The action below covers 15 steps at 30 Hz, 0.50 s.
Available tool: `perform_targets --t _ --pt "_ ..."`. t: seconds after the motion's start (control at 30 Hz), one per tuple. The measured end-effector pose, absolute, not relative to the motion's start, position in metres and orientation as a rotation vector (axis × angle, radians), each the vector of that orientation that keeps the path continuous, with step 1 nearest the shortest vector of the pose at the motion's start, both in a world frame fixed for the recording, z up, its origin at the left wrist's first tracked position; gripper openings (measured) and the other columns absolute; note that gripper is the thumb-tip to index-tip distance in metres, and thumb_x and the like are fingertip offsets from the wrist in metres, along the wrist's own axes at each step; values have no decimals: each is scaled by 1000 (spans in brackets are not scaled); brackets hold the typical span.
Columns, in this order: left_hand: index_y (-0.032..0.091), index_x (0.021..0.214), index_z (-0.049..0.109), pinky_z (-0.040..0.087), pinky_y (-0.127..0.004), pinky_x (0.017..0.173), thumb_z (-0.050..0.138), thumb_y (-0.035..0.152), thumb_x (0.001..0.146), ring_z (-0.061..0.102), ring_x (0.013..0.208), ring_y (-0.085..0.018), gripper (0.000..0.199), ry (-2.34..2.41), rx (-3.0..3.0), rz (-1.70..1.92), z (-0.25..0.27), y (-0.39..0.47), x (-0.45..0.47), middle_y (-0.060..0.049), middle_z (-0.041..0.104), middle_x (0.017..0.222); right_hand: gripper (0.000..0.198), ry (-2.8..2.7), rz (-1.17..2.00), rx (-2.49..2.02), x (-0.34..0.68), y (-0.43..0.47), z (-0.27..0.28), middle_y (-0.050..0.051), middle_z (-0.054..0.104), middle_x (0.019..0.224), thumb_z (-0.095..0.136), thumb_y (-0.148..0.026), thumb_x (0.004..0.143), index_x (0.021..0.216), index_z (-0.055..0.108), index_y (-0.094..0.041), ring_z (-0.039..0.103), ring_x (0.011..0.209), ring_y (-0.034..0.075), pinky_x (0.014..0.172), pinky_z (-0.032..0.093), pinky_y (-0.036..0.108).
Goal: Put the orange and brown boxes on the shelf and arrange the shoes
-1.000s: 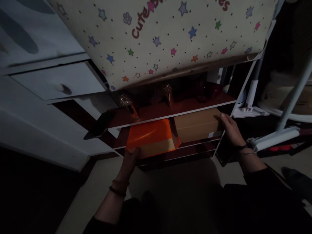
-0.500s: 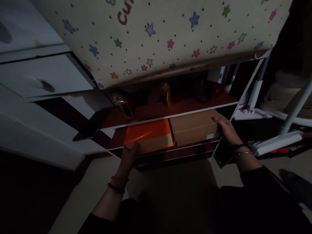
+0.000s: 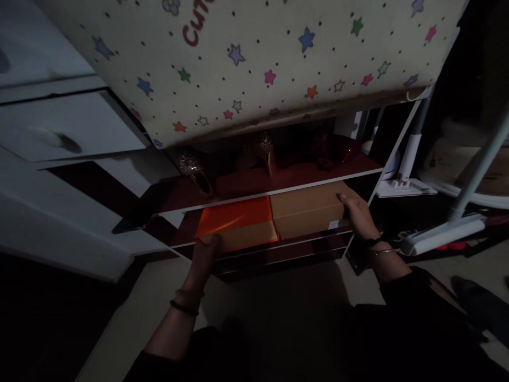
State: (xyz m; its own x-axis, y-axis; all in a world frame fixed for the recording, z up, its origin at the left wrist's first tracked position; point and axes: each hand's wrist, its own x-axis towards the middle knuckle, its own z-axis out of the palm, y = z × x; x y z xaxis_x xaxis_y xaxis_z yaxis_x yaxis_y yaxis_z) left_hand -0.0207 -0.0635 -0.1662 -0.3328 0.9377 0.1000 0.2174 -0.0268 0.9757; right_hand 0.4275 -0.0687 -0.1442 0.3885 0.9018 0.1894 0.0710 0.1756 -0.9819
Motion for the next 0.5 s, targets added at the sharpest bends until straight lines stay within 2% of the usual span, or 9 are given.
perform_targets --t 0.2,0.37,0.5 --pt "15 114 71 57 -46 103 77 51 80 73 115 -33 50 1572 1267 1409 -170 -66 -22 -15 78 118 55 -982 748 -1265 425 -67 -148 9 79 127 74 -62 86 120 77 -19 72 120 35 101 60 43" --pt "16 112 71 58 -44 100 76 53 82 73 114 -32 47 1551 1267 1393 -171 -67 -22 -15 78 118 60 -959 739 -1324 421 -72 -139 12 79 126 73 -64 84 122 78 -18 72 118 37 92 63 44" --pt "17 110 71 59 -44 98 77 51 82 74 113 -32 45 1549 1244 1394 -167 -69 -21 -15 78 119 62 -979 744 -1314 421 -74 -137 13 79 127 73 -63 85 128 76 -18 72 119 37 95 63 44"
